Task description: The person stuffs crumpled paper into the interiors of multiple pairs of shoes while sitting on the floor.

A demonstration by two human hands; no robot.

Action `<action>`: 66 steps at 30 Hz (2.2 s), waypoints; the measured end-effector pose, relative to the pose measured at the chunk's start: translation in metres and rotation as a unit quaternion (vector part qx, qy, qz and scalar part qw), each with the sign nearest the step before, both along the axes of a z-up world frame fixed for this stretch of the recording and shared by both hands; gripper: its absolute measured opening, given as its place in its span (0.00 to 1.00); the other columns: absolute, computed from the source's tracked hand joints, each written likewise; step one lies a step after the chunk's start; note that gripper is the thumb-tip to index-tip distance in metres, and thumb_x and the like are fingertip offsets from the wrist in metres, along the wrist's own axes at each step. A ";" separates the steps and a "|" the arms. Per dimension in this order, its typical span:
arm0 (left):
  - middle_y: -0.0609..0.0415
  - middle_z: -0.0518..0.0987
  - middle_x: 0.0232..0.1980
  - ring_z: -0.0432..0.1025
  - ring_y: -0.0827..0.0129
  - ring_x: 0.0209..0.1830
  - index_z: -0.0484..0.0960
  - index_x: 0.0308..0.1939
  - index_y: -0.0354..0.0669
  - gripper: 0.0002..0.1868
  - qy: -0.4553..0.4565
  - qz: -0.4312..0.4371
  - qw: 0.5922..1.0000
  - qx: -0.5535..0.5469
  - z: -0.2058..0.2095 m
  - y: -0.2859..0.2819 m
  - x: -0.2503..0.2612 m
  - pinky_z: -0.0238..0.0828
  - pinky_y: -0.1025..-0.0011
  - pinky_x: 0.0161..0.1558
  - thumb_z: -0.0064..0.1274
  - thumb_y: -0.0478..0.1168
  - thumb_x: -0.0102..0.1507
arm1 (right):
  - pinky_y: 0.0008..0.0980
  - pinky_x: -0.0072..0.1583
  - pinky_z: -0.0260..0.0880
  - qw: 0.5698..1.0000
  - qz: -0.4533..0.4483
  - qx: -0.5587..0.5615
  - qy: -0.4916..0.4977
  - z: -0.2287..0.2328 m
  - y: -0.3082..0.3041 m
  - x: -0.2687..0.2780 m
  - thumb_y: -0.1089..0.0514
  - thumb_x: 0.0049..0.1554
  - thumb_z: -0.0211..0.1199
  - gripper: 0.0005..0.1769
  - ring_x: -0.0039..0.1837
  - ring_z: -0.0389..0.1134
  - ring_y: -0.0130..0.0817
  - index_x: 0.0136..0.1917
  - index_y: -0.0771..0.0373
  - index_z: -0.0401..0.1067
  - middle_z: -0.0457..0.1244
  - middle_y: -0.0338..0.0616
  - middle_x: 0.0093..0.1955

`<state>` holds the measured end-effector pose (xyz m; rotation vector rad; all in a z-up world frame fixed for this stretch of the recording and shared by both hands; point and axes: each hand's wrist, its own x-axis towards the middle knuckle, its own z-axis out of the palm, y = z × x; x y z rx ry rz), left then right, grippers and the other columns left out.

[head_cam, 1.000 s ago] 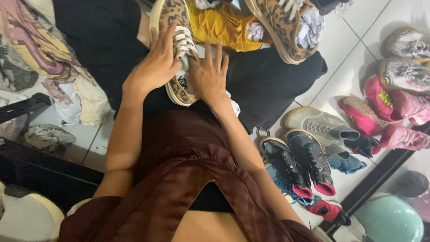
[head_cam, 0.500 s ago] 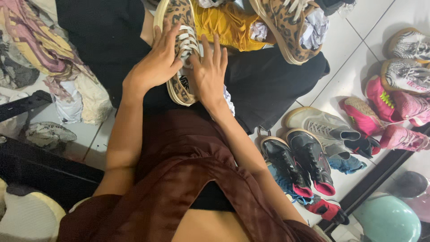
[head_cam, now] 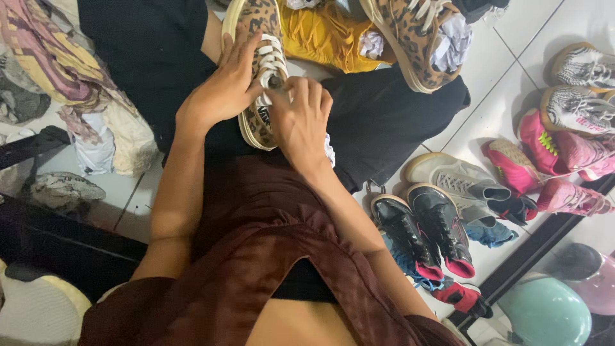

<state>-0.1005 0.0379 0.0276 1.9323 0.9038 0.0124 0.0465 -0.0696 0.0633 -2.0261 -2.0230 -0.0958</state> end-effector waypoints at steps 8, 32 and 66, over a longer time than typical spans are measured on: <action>0.42 0.26 0.84 0.20 0.41 0.83 0.35 0.82 0.49 0.36 0.006 0.027 0.998 -0.055 0.018 0.002 -0.001 0.30 0.41 0.79 0.37 0.38 0.75 | 0.85 0.70 0.53 0.999 0.026 -0.035 0.011 -0.031 0.006 -0.010 0.55 0.61 0.65 0.03 0.81 0.34 0.63 0.48 0.50 0.78 0.55 0.52 0.67; 0.39 0.25 0.83 0.19 0.40 0.82 0.37 0.82 0.46 0.38 0.011 0.013 0.999 -0.039 0.014 0.002 0.001 0.38 0.40 0.78 0.39 0.33 0.73 | 0.79 0.83 0.27 0.997 0.076 -0.002 0.012 -0.079 0.036 0.016 0.63 0.66 0.62 0.11 0.88 0.23 0.55 0.41 0.58 0.75 0.36 0.42 0.87; 0.46 0.79 0.66 0.65 0.46 0.75 0.86 0.46 0.38 0.09 -0.077 -0.011 0.905 0.417 -0.030 -0.028 0.041 0.47 0.36 0.75 0.66 0.29 0.63 | 0.31 0.51 0.79 0.904 -0.022 -0.084 0.420 -0.027 0.008 0.064 0.69 0.55 0.61 0.18 0.54 0.75 0.37 0.56 0.59 0.62 0.69 0.46 0.55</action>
